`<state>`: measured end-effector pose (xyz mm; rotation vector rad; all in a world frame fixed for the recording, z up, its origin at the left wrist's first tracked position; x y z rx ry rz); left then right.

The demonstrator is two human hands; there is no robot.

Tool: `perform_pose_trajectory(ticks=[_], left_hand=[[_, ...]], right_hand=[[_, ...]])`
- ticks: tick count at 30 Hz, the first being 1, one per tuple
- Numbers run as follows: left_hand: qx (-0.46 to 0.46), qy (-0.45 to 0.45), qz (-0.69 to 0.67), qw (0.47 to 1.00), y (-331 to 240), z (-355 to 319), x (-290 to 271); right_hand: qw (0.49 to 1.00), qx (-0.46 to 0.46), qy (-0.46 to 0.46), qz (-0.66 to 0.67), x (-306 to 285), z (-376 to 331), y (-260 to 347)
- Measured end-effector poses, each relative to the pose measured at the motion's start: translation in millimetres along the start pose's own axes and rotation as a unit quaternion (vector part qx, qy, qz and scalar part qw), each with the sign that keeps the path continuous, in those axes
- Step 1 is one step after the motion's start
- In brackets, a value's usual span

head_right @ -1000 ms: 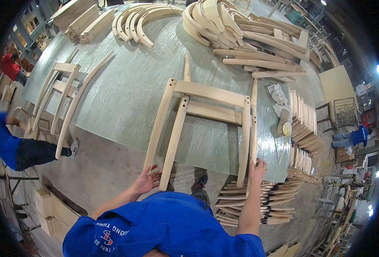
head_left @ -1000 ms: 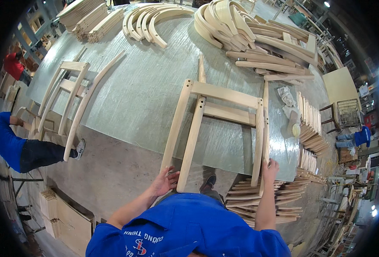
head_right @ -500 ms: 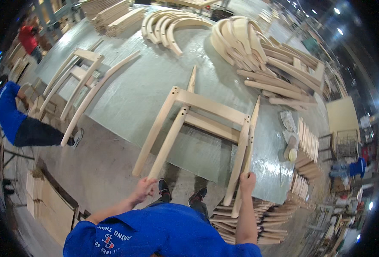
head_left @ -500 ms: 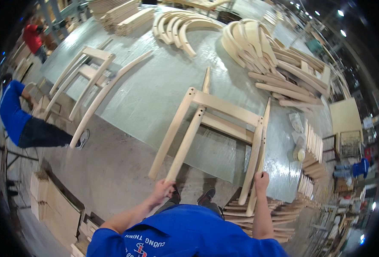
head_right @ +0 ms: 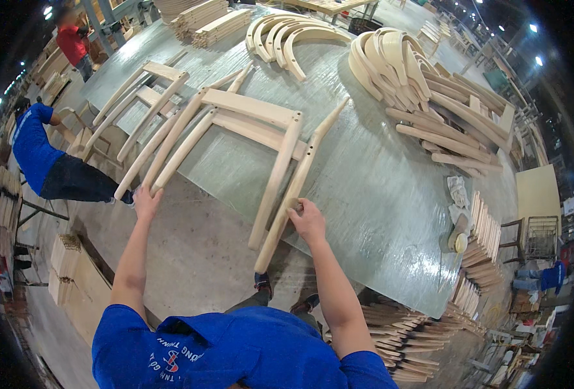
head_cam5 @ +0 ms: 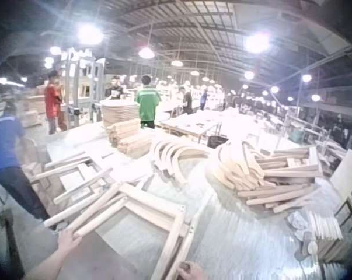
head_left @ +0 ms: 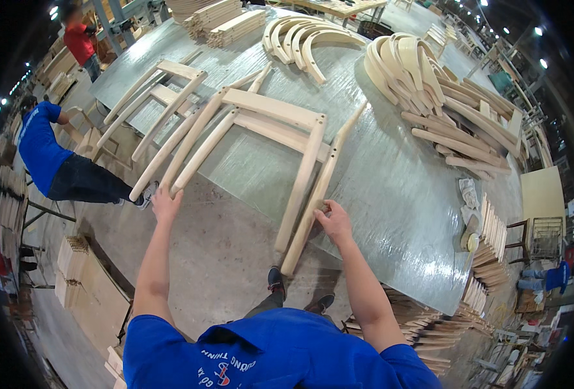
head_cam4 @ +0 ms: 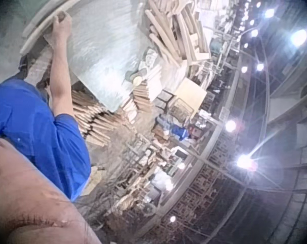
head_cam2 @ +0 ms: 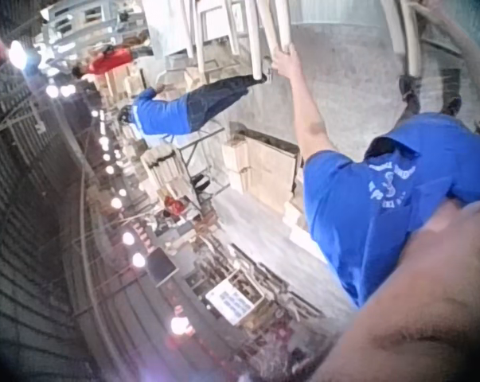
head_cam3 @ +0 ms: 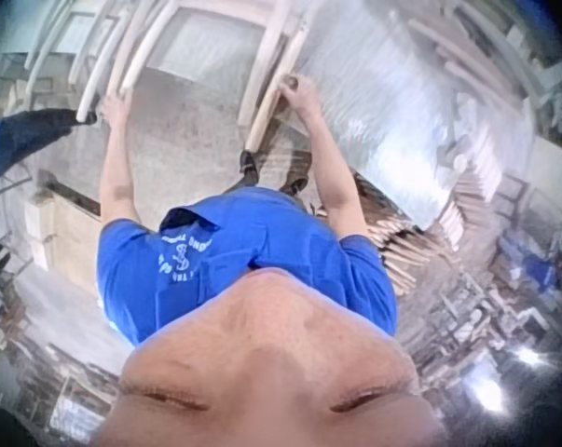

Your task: The person applies glue to the joints of wooden chair frames using a brush and a small container. They repeatedly pick up frames, apply glue to specific joints, and place the frames back on the table. The person also moves around the workshop and handles cardboard boxes at the end.

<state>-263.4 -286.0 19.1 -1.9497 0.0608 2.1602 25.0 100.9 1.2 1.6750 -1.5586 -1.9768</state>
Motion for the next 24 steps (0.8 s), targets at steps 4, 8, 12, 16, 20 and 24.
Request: perform_pose_trajectory(ticks=[4, 8, 12, 16, 20, 24], left_hand=[[-0.026, -0.183, -0.170, 0.968, -3.9, -56.9, 6.5], [-0.184, 0.225, -0.355, 0.888, -42.3, -191.0, 119.9], [0.141, 0.704, -0.297, 0.630, -158.6, -344.8, 157.6], [0.285, 0.636, -0.051, 0.715, -207.2, -399.6, 172.5], [0.151, 0.648, -0.165, 0.728, -285.9, -368.6, 148.1], [0.146, 0.535, -0.151, 0.818, -348.1, -373.2, 120.9]], right_hand=[[0.994, 0.003, -0.026, 0.102, -39.2, -35.7, -36.9], [0.977, 0.028, -0.141, 0.156, -73.5, -131.8, -117.4], [0.966, 0.098, -0.233, 0.059, -132.4, -246.7, -187.4], [0.877, 0.279, -0.391, -0.002, -179.6, -397.3, -276.2], [0.634, 0.441, -0.635, 0.013, -211.6, -576.5, -374.2], [0.547, 0.544, -0.636, 0.000, -232.2, -705.0, -443.5]])
Point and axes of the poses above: each hand's wrist, its own z-axis towards the middle knuckle, its own x-axis out of the palm, y = z × x, the point moved 6 cm from there along z, towards the middle knuckle, and after that the axes turned 3 degrees about y, right-handed, at the moved point
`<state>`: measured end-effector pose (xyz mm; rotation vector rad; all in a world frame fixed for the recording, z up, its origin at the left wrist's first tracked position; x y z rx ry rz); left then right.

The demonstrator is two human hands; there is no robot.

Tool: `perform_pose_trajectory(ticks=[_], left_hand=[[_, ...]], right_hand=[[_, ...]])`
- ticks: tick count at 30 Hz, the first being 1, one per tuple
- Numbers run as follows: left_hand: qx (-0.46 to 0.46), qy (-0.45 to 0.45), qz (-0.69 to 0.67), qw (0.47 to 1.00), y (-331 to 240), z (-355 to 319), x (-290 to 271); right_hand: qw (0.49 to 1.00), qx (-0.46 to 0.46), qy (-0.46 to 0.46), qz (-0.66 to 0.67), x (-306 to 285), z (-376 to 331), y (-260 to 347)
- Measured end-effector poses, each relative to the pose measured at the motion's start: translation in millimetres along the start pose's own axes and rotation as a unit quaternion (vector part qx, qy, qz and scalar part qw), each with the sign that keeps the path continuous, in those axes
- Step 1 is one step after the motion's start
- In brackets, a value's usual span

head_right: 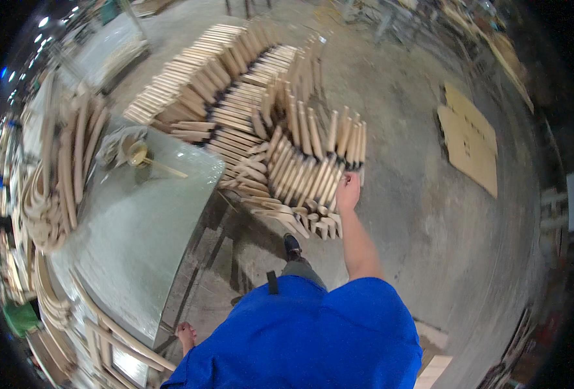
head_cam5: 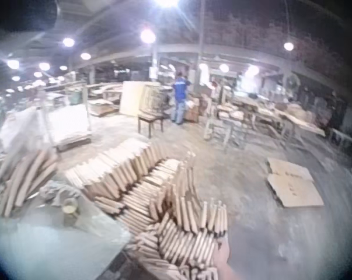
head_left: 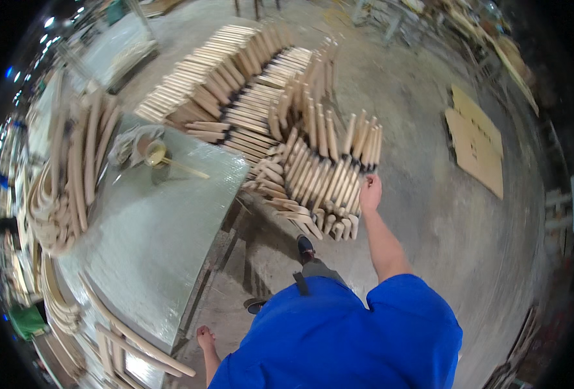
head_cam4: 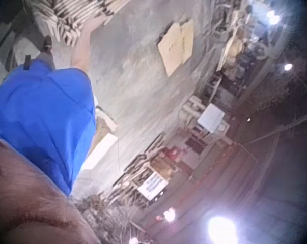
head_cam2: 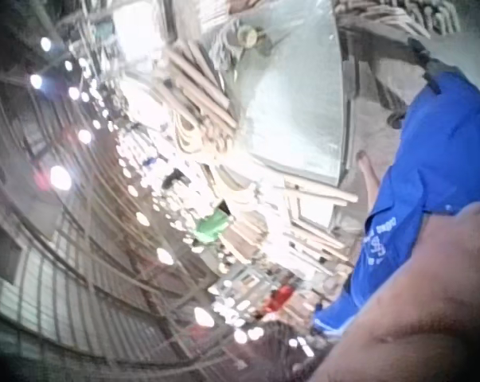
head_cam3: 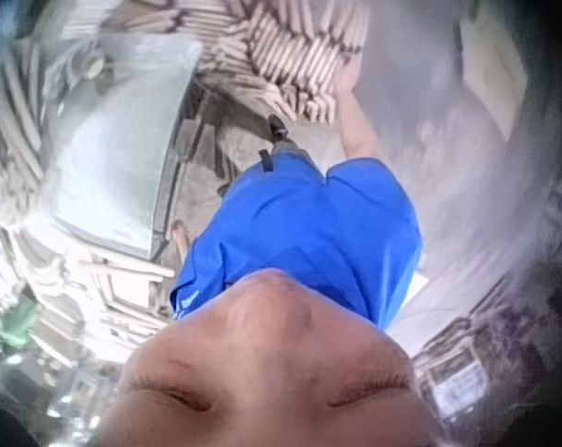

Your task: The person applies glue to the joints of wooden chair frames using a brush and a small container. They repeatedly pick up frames, apply glue to specific joints, and place the frames back on the table. The person also moves around the workshop and handles cardboard boxes at the end.

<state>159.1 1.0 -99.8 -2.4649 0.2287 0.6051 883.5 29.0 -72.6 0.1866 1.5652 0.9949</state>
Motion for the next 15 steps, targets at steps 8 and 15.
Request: perform_pose_trajectory(ticks=[8, 15], left_hand=[[0.141, 0.204, 0.212, 0.945, -103.7, -57.7, 180.2], [0.245, 0.231, 0.335, 0.880, -172.0, -83.7, 230.0]], right_hand=[[0.912, -0.116, 0.354, -0.169, 64.8, -49.8, -105.2], [0.873, -0.029, 0.422, -0.242, 73.4, 15.4, -92.6]])
Point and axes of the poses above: each hand's wrist, its own z-axis towards the middle knuckle, its own x-axis out of the palm, y = z × x, the point moved 6 cm from there along z, towards the middle knuckle, and after that the axes turned 3 degrees about y, right-handed, at the moved point
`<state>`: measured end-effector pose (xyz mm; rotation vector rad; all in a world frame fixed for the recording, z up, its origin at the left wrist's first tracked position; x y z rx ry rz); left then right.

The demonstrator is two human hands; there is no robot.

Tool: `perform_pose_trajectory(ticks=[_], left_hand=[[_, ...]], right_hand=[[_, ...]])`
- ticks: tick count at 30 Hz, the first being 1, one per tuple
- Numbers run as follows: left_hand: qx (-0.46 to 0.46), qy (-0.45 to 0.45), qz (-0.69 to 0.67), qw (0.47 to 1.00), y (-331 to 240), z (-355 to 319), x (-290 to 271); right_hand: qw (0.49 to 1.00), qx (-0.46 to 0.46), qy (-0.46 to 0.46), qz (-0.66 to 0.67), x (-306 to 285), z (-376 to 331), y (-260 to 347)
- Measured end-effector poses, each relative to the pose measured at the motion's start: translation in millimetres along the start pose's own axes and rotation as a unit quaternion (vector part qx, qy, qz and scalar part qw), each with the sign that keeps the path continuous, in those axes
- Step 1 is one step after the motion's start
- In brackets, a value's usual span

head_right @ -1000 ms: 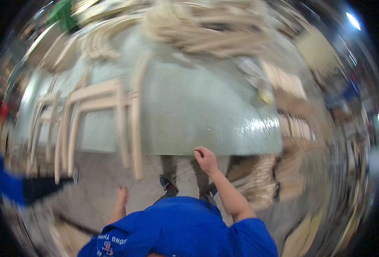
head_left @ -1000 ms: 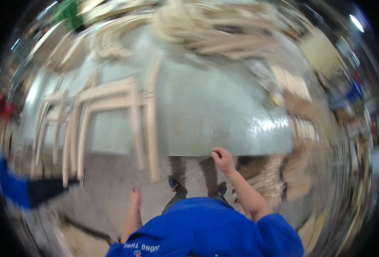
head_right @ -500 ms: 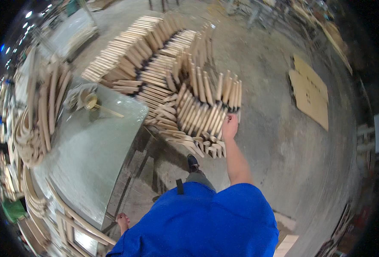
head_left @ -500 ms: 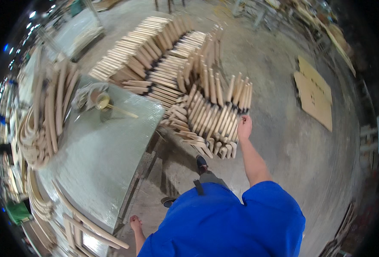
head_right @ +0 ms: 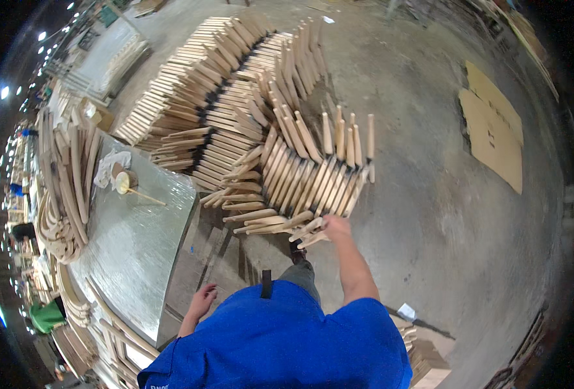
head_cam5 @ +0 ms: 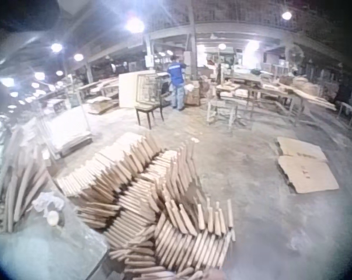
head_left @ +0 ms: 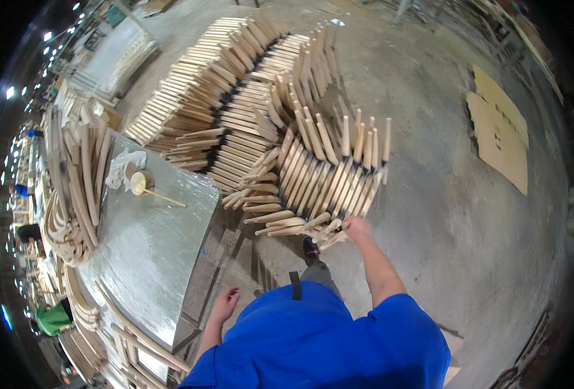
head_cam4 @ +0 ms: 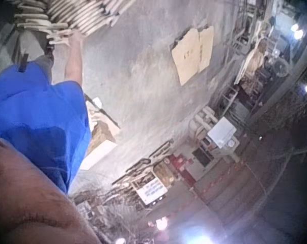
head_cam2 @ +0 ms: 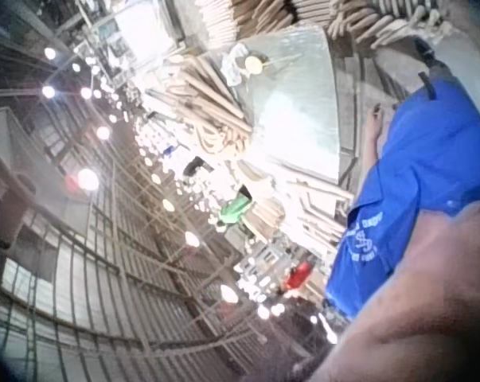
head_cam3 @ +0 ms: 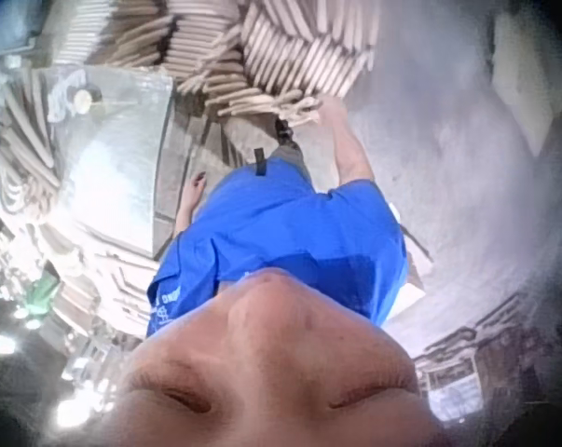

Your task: The person applies glue to the joints of wooden chair frames using a brush and a small container. They repeatedly pick up frames, apply glue to specific joints, and place the frames back on the table. The person also moves around the workshop and handles cardboard boxes at the end.

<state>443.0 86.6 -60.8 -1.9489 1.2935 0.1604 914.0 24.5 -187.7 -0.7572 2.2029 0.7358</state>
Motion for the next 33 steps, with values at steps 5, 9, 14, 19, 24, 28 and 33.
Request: perform_pose_trajectory(ticks=[5, 9, 14, 19, 24, 28, 33], left_hand=[[-0.007, -0.084, 0.020, 0.996, 12.6, -1.3, -46.8], [0.014, -0.068, 0.000, 0.998, 3.9, 6.9, -32.2], [0.165, -0.028, -0.067, 0.984, -66.9, 12.3, -4.4], [0.387, 0.017, 0.028, 0.921, -171.4, -29.4, 9.5], [0.523, -0.061, 0.051, 0.849, -188.0, -98.0, 17.4], [0.475, -0.309, -0.048, 0.823, -112.4, -115.7, -33.1], [0.342, -0.417, -0.242, 0.807, 32.9, -153.3, -77.4]], right_hand=[[0.754, 0.149, -0.409, 0.492, -145.0, 11.7, -115.8], [0.642, 0.026, -0.437, 0.629, -267.7, -44.2, -132.2], [0.749, -0.190, -0.370, 0.515, -375.9, -181.8, 2.6], [0.770, -0.462, -0.216, 0.384, -407.9, -363.5, 203.9], [0.647, -0.635, -0.321, 0.274, -399.7, -499.2, 317.9], [0.527, -0.820, -0.149, 0.168, -365.2, -595.1, 380.4], [0.602, -0.719, -0.336, 0.093, -300.6, -615.4, 503.3]])
Point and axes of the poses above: each hand's wrist, its own z-axis towards the middle knuckle, its own x-axis out of the palm, y = z × x, the point moved 6 cm from there along z, towards the middle knuckle, and after that the axes turned 3 degrees about y, right-handed, at the moved point
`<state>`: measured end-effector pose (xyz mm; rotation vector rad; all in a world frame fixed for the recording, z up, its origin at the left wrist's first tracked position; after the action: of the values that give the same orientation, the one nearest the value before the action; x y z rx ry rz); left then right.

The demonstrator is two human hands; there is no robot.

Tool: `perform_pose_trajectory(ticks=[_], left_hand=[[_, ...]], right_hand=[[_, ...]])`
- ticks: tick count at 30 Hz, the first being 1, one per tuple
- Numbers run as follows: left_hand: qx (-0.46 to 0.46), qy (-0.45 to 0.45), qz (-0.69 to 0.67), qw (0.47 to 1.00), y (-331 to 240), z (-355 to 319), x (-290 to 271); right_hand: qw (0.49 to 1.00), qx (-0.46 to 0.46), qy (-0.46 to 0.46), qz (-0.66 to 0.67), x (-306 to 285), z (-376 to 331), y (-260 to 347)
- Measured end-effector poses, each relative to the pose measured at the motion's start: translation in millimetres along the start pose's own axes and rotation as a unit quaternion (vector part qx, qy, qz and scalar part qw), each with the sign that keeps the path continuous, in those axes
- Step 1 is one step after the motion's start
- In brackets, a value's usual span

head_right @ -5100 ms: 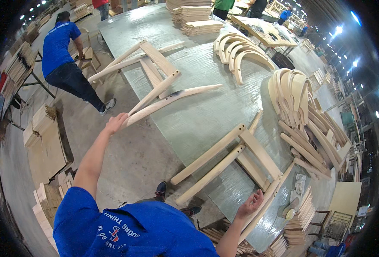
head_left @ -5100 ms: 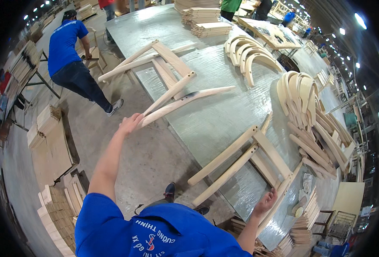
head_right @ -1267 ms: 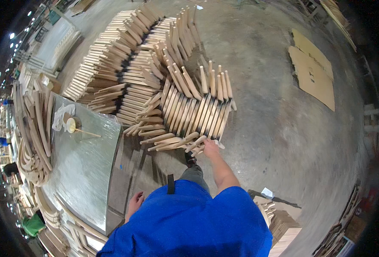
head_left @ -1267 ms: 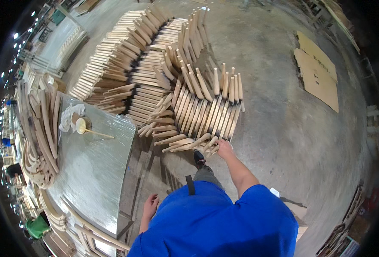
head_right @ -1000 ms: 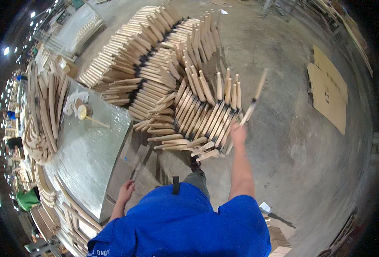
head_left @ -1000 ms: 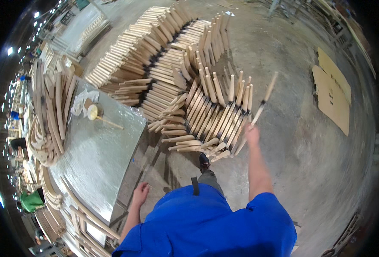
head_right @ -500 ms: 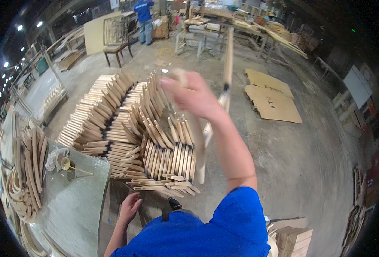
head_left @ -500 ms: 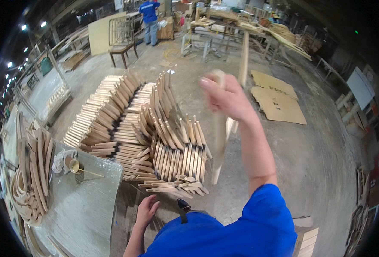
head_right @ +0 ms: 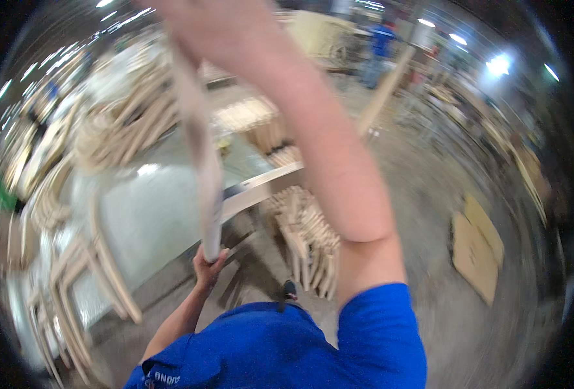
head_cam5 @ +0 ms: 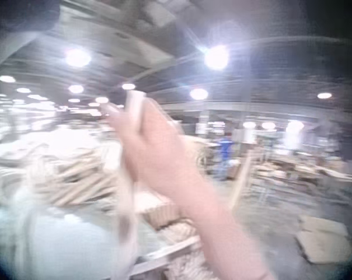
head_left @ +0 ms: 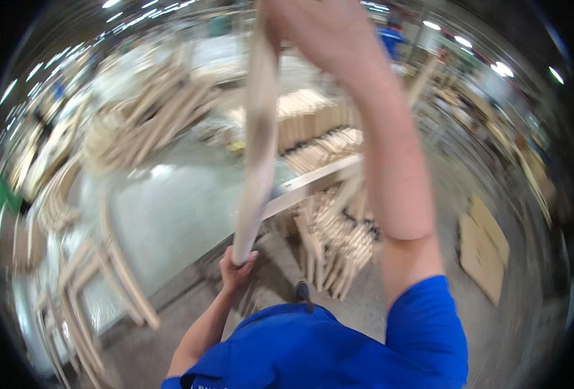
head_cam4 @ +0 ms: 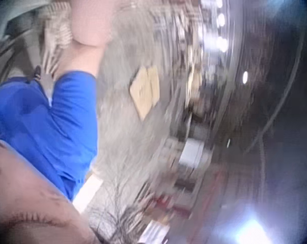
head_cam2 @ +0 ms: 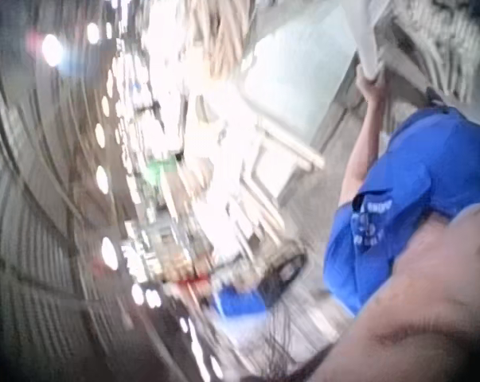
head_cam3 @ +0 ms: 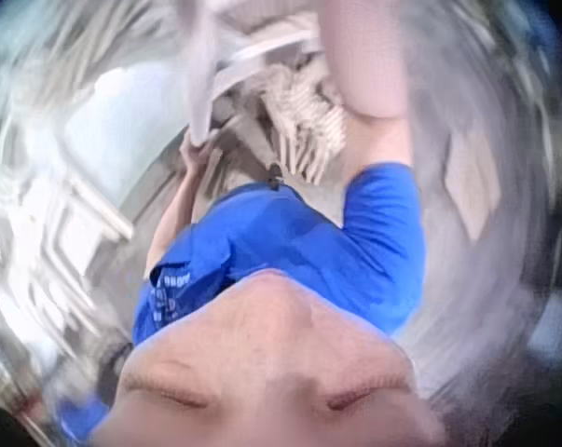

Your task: The person applies glue to the joints of wooden chair frames using a brush and a small container. They repeatedly pick up frames, apply glue to specific joints, and place the frames back on the table. The person also moves around the workshop and handles cardboard boxes at the end.

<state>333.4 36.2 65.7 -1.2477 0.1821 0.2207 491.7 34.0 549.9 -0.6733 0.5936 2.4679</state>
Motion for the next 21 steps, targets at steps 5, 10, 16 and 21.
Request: perform_pose_trajectory(ticks=[5, 10, 16, 21], left_hand=[[-0.210, -0.076, -0.124, 0.967, 35.0, -87.7, -116.3], [-0.300, -0.093, -0.261, 0.913, 64.8, -156.1, -182.6], [-0.389, -0.163, -0.250, 0.871, 81.0, -165.8, -204.3], [-0.316, -0.225, 0.274, 0.880, 92.9, -141.7, -244.1]], right_hand=[[0.993, 0.069, -0.091, 0.033, 64.9, -19.5, -107.7], [0.945, 0.310, 0.073, 0.074, 202.2, -199.2, -239.3], [0.637, 0.631, 0.217, 0.387, 355.1, -340.1, -204.5], [0.698, 0.560, 0.319, 0.312, 414.4, -306.3, -229.3]])
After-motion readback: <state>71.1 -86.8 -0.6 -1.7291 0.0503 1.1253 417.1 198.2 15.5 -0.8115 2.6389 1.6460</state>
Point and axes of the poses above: each hand's wrist, its own z-axis towards the middle knuckle, its own x-axis out of the palm, y = z × x, the point moved 6 cm from there along z, towards the middle knuckle, and after that the axes turned 3 degrees about y, right-handed, at the moved point
